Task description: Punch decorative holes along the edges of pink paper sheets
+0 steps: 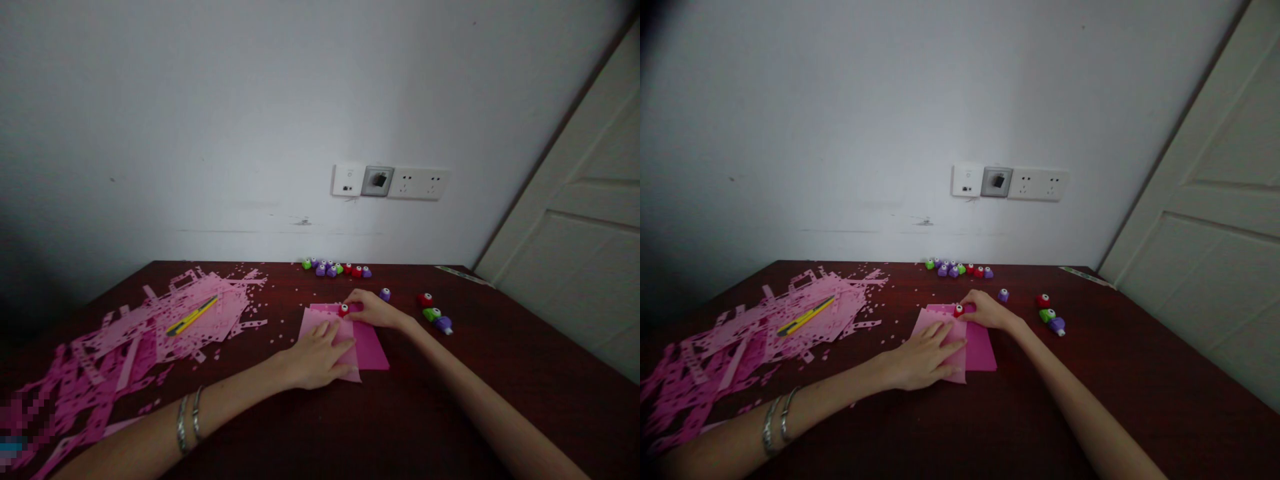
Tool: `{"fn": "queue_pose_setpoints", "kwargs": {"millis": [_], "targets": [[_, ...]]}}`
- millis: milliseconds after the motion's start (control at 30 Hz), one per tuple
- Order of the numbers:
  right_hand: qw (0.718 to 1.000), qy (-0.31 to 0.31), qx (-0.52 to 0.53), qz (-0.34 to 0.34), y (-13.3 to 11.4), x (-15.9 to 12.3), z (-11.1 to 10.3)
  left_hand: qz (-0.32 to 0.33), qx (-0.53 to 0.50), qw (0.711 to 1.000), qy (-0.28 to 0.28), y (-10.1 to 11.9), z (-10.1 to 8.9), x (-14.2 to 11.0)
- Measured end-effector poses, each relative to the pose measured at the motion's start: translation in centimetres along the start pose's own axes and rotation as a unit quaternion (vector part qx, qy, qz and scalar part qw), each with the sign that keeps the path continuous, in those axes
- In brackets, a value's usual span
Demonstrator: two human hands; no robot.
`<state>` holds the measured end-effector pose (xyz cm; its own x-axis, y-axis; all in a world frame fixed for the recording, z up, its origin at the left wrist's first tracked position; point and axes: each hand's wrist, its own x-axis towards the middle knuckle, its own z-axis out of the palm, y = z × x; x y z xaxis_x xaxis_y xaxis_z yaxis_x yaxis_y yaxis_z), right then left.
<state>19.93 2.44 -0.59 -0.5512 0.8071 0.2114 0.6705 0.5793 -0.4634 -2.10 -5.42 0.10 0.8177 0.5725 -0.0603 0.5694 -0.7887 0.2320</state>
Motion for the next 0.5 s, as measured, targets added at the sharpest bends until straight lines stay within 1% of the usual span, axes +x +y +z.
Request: {"fn": "queue_pose_setpoints", "kwargs": {"millis": [133, 333, 500], "targets": [[1.0, 0.007, 0.012, 0.004, -0.2, 0.0, 0.1, 0.0, 0.009, 1.0, 0.009, 0.0, 0.2, 0.4], [1.0, 0.004, 0.019, 0.0, -0.1, -0.2, 0.2, -0.019, 0.05, 0.998, 0.034, -0.4, 1.2, 1.1], [1.0, 0.006, 0.02, 0.006, -0.2, -0.2, 0.2, -0.026, 0.066, 0.997, 0.032, -0.4, 1.6, 1.2]]}}
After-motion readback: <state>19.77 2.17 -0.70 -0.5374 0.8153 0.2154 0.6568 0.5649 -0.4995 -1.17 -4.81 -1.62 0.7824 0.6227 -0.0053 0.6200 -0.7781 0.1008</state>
